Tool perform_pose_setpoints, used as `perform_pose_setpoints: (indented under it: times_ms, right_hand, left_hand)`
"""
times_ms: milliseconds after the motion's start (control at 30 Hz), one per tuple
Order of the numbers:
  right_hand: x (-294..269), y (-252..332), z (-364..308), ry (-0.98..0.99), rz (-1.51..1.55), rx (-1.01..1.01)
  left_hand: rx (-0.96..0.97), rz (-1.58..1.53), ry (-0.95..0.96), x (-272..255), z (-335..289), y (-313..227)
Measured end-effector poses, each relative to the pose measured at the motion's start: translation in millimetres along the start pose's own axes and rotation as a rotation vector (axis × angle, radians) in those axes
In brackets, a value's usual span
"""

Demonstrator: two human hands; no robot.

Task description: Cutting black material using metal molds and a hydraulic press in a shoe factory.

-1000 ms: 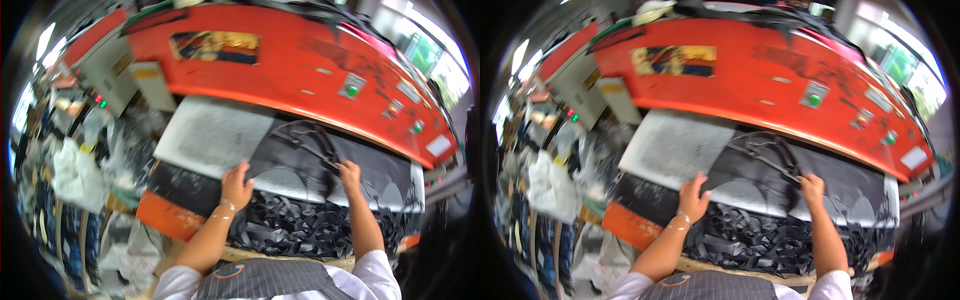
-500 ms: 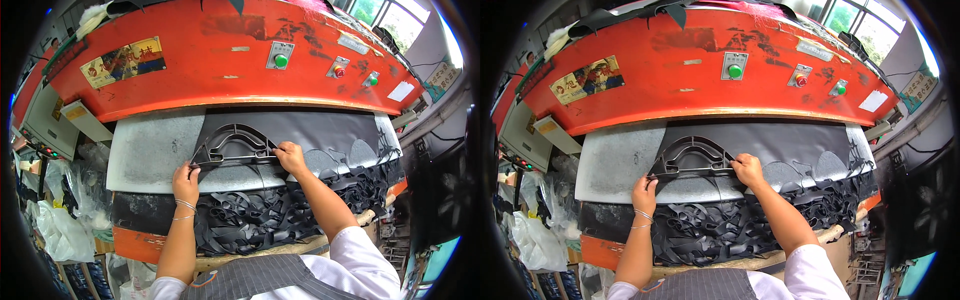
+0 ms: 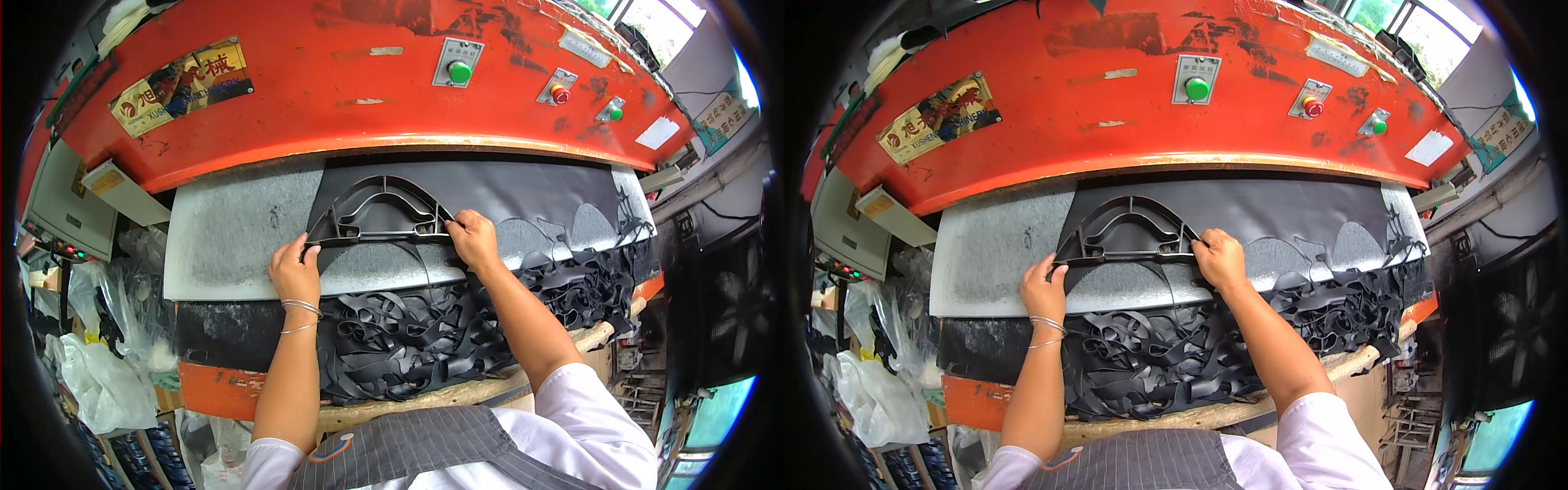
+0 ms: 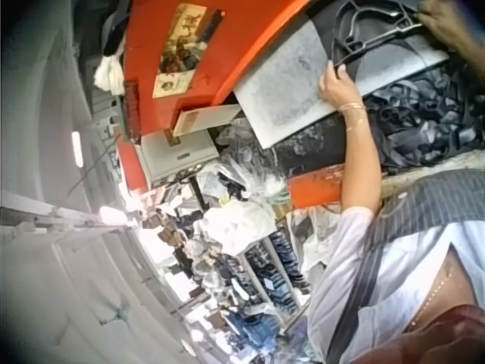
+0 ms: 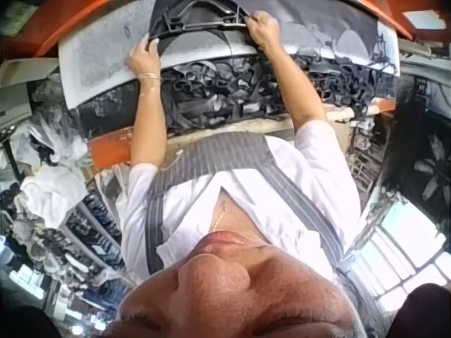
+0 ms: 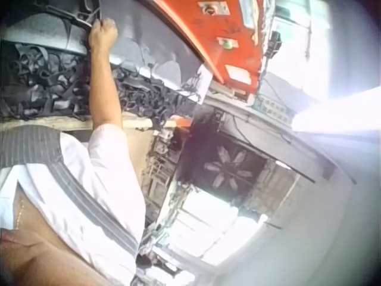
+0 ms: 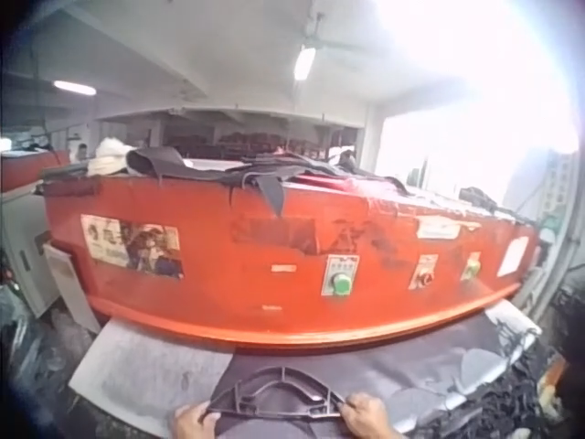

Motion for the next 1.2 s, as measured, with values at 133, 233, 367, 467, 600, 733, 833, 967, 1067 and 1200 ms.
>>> perform_pose_setpoints:
  times_ms: [133,233,367,467,600,733,833,967,1067,1200]
  right_hand:
    - [0,9,-2,-0.025,-0.068,-0.031]
    - [-2,6,-4,0.036,-0.126,0.069]
    - [-11,14,-16,0.098,-0.071,-0.088]
    - [-8,12,-22,0.105,-0.105,-0.068]
    - [-5,5,-20,0.104,-0.15,-0.041]
    - [-5,14,-19,0.112,-0.143,-0.026]
    - [-9,11,-20,0.099,-0.17,-0.05]
    - [-8,12,-20,0.099,-0.172,-0.042]
    - [-13,13,-18,0.091,-0.133,-0.072]
    - [-14,15,-14,0.09,-0.114,-0.088]
  left_hand:
    - [-0.035,-0.039,-0.026,-1,1,-1]
    - [-0.04,-0.102,-0.018,-5,-3,-1]
    - [0.172,-0.009,-0.012,-13,-12,-2]
    - [0.224,0.013,0.016,-17,-11,-4]
    - [0.229,0.007,0.032,-16,-13,-5]
    - [0.227,0.012,0.01,-18,-12,-3]
    - [0.218,0.017,0.003,-16,-13,-7]
    - [0.206,0.037,-0.012,-18,-13,-7]
    - [0.189,0.033,-0.009,-18,-12,-10]
    - [0.159,0.058,0.011,-20,-9,-10]
Point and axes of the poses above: each hand's wrist, its own z-axis towards the middle knuckle, its own x-axis out of the palm, y = z × x, the point moved 5 cm from there along z, towards the middle knuckle
